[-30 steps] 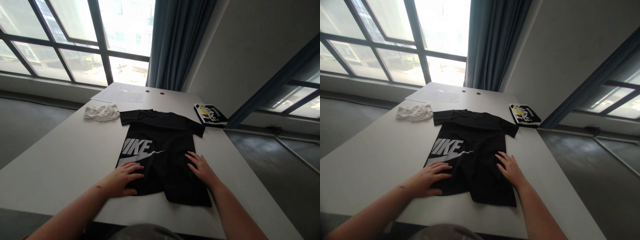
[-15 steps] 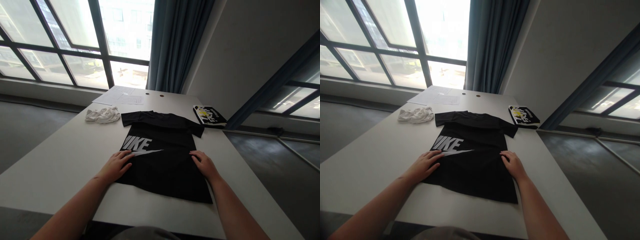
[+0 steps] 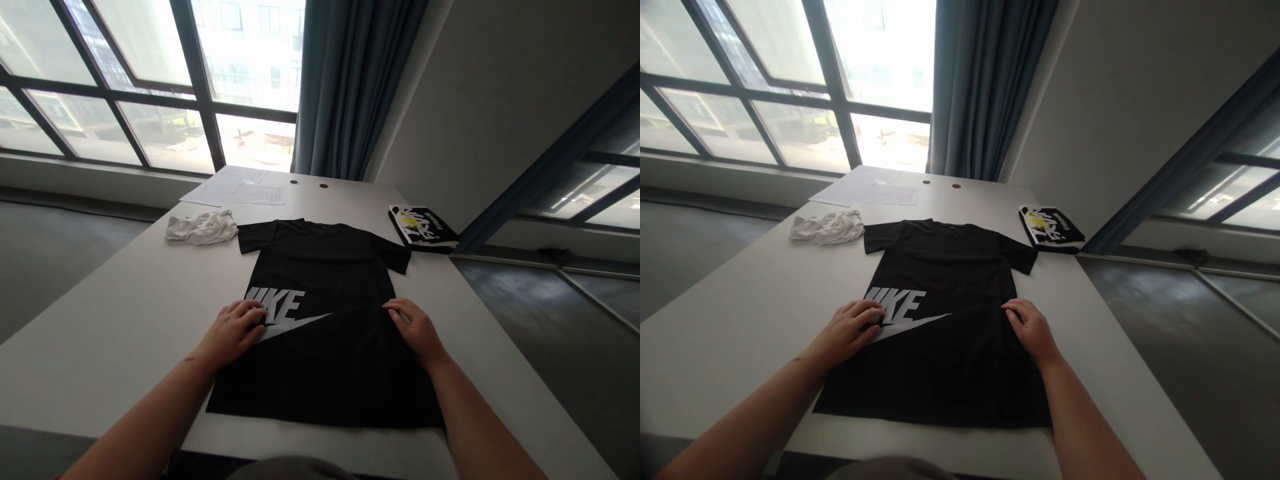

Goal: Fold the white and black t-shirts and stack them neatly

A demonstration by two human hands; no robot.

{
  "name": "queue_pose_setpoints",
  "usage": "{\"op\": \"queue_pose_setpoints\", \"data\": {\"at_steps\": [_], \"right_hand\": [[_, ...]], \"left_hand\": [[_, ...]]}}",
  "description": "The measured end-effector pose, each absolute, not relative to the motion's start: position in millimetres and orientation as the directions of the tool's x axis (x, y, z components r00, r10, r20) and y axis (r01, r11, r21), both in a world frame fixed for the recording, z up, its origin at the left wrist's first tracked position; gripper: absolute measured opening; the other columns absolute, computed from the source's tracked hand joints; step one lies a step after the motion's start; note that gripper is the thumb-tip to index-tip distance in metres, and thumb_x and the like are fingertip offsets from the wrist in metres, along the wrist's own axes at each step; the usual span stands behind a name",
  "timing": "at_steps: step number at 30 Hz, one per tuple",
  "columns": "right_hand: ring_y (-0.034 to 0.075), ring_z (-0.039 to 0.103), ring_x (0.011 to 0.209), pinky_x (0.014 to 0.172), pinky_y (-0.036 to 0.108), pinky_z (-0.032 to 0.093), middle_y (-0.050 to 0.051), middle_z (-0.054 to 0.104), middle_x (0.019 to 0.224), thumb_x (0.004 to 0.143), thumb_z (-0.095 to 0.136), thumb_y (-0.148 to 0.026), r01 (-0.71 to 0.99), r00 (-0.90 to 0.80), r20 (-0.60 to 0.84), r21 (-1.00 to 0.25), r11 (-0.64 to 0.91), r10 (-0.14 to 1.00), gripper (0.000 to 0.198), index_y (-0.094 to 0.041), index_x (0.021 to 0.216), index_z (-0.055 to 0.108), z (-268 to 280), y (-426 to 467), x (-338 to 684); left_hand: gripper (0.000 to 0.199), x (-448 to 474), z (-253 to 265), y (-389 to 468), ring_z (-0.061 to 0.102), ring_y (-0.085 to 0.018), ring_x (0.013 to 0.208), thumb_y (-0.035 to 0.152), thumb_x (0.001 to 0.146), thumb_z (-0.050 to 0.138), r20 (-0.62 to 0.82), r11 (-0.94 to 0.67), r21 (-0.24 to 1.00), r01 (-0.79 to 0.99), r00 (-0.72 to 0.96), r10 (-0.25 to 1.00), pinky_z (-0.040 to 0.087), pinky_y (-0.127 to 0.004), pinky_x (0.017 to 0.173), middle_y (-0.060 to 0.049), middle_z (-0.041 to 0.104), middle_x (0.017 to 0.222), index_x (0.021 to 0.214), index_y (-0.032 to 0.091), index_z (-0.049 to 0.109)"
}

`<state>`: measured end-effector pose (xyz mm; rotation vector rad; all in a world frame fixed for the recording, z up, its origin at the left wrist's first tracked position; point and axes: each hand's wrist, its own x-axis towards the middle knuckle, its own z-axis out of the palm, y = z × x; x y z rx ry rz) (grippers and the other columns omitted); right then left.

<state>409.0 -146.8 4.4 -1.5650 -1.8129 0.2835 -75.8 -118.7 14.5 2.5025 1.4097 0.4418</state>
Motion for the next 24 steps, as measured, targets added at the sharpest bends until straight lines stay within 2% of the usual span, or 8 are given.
{"op": "queue_pose_setpoints", "data": {"at_steps": [3,5,7,11,15,19,24], "right_hand": [[0.030,0.059,0.132,0.117,0.053,0.045,0.012,0.065,0.139,0.098,0.052,-0.047,0.852,-0.034,0.297,-0.490,0.182,0.954,0.040,-0.024,0.124,0.074,-3,-143,412],[0.034,0.052,0.142,0.122,0.061,0.037,0.012,0.056,0.152,0.097,0.051,-0.046,0.902,-0.051,0.194,-0.412,0.129,0.980,0.048,-0.025,0.137,0.068,-9,-147,413],[0.035,0.044,0.149,0.124,0.065,0.029,0.010,0.048,0.160,0.098,0.048,-0.046,0.935,-0.059,0.126,-0.341,0.099,0.990,0.053,-0.028,0.146,0.061,-15,-157,414],[0.033,0.041,0.152,0.125,0.066,0.028,0.005,0.041,0.166,0.101,0.045,-0.048,0.953,-0.072,0.092,-0.286,0.096,0.993,0.053,-0.035,0.151,0.055,-21,-181,416],[0.033,0.042,0.151,0.125,0.065,0.028,0.004,0.043,0.165,0.100,0.047,-0.050,0.952,-0.076,0.105,-0.288,0.103,0.992,0.052,-0.037,0.150,0.056,-19,-195,414],[0.033,0.046,0.148,0.126,0.064,0.027,0.007,0.052,0.158,0.100,0.048,-0.047,0.940,-0.099,0.146,-0.311,0.140,0.984,0.046,-0.033,0.140,0.065,-17,-200,415],[0.034,0.052,0.141,0.125,0.067,0.025,0.011,0.056,0.151,0.101,0.048,-0.045,0.932,-0.093,0.170,-0.331,0.146,0.981,0.039,-0.030,0.128,0.071,-9,-179,417]], "left_hand": [[0.049,-76,3,-115,0.045,-0.031,0.149,0.046,0.101,0.052,0.117,-0.423,0.254,0.870,0.406,0.906,0.030,-0.058,0.125,-0.004,0.048,0.163,0.150,0.038,0.056],[0.052,-80,-2,-113,0.039,-0.031,0.154,0.048,0.101,0.052,0.083,-0.407,0.221,0.886,0.399,0.913,0.021,-0.064,0.128,-0.003,0.042,0.167,0.153,0.039,0.053],[0.053,-86,-6,-114,0.036,-0.032,0.156,0.050,0.101,0.052,0.058,-0.414,0.212,0.885,0.412,0.910,0.020,-0.065,0.128,-0.003,0.039,0.169,0.154,0.040,0.052],[0.054,-97,-7,-122,0.037,-0.031,0.155,0.053,0.102,0.051,0.062,-0.470,0.211,0.857,0.468,0.882,0.024,-0.063,0.128,-0.002,0.039,0.169,0.155,0.042,0.050],[0.050,-103,-3,-132,0.047,-0.030,0.148,0.052,0.101,0.050,0.129,-0.477,0.214,0.852,0.459,0.879,0.031,-0.059,0.125,-0.002,0.049,0.162,0.150,0.042,0.055],[0.044,-109,1,-136,0.057,-0.031,0.135,0.053,0.102,0.046,0.148,-0.411,0.276,0.869,0.385,0.911,0.045,-0.054,0.112,-0.005,0.062,0.148,0.140,0.037,0.063],[0.043,-97,13,-122,0.061,-0.031,0.128,0.052,0.104,0.041,0.141,-0.347,0.344,0.872,0.318,0.938,0.048,-0.052,0.105,-0.009,0.065,0.139,0.129,0.030,0.067]]}}
